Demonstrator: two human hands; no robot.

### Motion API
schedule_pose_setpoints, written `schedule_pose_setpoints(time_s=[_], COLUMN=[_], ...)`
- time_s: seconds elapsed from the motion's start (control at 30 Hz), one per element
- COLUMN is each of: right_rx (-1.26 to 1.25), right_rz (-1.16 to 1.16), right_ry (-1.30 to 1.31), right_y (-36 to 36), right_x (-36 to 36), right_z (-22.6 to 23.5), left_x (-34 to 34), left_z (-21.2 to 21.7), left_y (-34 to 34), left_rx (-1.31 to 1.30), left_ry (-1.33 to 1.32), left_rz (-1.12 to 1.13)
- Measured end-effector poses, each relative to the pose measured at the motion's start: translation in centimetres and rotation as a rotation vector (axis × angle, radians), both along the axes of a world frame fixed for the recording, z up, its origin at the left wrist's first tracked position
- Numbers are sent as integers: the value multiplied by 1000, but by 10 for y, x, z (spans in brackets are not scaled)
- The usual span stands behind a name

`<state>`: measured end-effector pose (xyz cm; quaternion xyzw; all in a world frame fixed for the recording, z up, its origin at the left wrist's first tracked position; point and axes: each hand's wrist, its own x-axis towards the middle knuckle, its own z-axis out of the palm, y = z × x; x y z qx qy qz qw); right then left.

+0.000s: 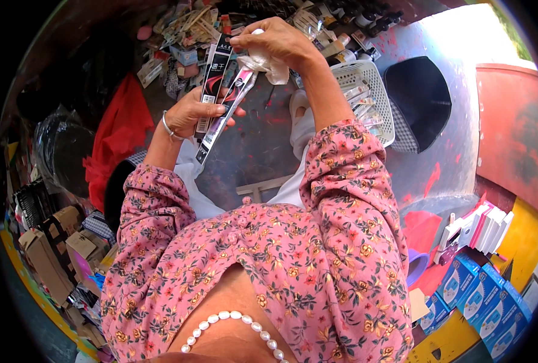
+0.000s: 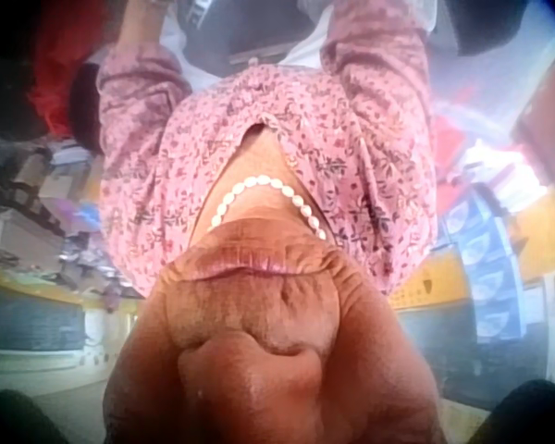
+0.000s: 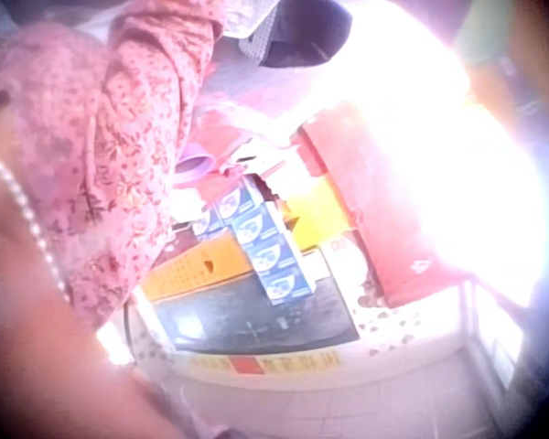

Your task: The person cleans objects using a cloth, handling them one at a time and placing them into a white basket.

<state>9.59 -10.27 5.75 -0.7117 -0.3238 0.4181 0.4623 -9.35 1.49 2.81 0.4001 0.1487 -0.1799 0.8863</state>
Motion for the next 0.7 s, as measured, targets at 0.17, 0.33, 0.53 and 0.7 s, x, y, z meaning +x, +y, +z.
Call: schedule_pose_setpoints(time_s=[0.17,0.33,0.53,0.7], right_rx=[40,94,160,227], right_rz=[-10,-26,-127,-223], right_ry=[-21,-23,162,286], right_y=[0,-2,-4,-8], right_x=[2,0,5,14], right_z=[-8,-7,-9,-9], left_x=[0,1,1,1], left_z=[-4,-3,1,7], left_y=[3,2,0,-3], left_rx=[-20,-26,30,28], left_ry=[9,0,1,-5], left_rz=[-16,-32,-10,7])
